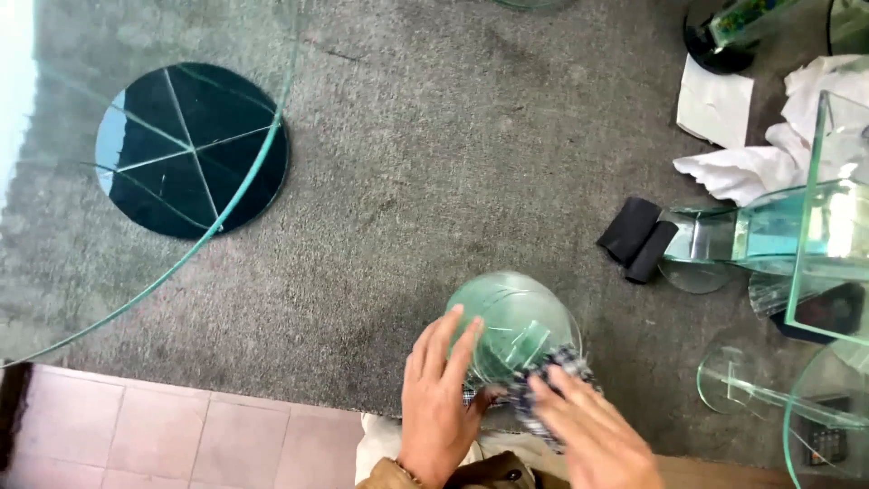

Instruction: Cleaning various glass plates and a glass table using cleaning spray and cloths.

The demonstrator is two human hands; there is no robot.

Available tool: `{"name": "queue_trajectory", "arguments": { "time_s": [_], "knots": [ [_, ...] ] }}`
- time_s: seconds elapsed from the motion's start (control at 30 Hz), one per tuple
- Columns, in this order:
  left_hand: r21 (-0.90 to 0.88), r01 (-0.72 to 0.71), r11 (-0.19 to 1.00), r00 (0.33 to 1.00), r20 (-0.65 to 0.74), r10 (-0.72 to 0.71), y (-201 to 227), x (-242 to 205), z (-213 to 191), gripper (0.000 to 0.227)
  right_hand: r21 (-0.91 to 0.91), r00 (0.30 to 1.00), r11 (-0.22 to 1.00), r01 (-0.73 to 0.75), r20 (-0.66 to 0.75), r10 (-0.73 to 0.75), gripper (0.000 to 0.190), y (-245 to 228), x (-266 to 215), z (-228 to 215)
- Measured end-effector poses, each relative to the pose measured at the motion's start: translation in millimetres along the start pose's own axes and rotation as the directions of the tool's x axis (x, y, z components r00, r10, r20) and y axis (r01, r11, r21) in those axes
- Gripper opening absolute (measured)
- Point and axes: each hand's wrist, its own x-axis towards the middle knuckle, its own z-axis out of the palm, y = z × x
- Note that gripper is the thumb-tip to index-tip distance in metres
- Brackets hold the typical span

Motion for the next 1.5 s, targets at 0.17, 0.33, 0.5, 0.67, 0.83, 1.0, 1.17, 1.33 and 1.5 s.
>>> {"name": "queue_trajectory", "arguments": {
  "time_s": [0.17,0.33,0.5,0.67,0.83,1.0,1.17,1.33,1.5],
  "knots": [
    [-0.016,0.187,0.982,0.981,0.052,-0.186,-9.1,-2.6,-8.6,0.122,-0.019,0.629,0.63,-0.777,0.029,0.777,0.042,104.0,-55.8,11.3],
    [0.012,0.386,0.922,0.916,0.116,-0.385,-6.8,2.2,-36.9,0.107,0.569,0.43,0.239,-0.787,0.227,0.874,0.029,117.8,-8.8,-3.5],
    [0.083,0.286,0.955,0.952,-0.137,-0.274,37.3,22.1,-41.9,0.076,0.701,0.419,0.016,-0.713,0.407,0.812,0.009,66.7,55.7,-32.7],
    [0.221,0.039,0.975,0.999,0.006,-0.041,60.9,26.7,-12.0,0.107,0.595,0.397,-0.014,-0.804,0.553,0.733,0.052,65.7,58.4,-27.8],
    [0.366,0.024,0.93,0.996,0.07,-0.053,58.7,22.5,-1.3,0.138,0.69,0.204,-0.416,-0.592,0.628,0.751,0.049,62.2,76.1,-53.2],
    [0.297,0.099,0.95,0.992,0.044,-0.118,65.2,26.1,-2.4,0.147,0.639,0.335,-0.308,-0.705,0.682,0.65,0.04,66.9,74.2,-30.4],
    [0.277,0.112,0.954,0.99,0.049,-0.131,66.0,27.5,-3.7,0.144,0.601,0.445,-0.096,-0.794,0.68,0.583,0.037,68.5,103.9,-34.1],
    [0.227,0.133,0.965,0.983,0.094,-0.157,70.7,29.5,-7.4,0.141,0.51,0.642,0.391,-0.766,0.603,0.473,0.027,82.9,107.4,-22.3],
    [0.207,0.132,0.969,0.985,0.081,-0.152,70.5,30.4,-4.7,0.143,0.48,0.603,0.365,-0.798,0.608,0.517,0.025,94.9,90.4,-19.8]
  ]
}}
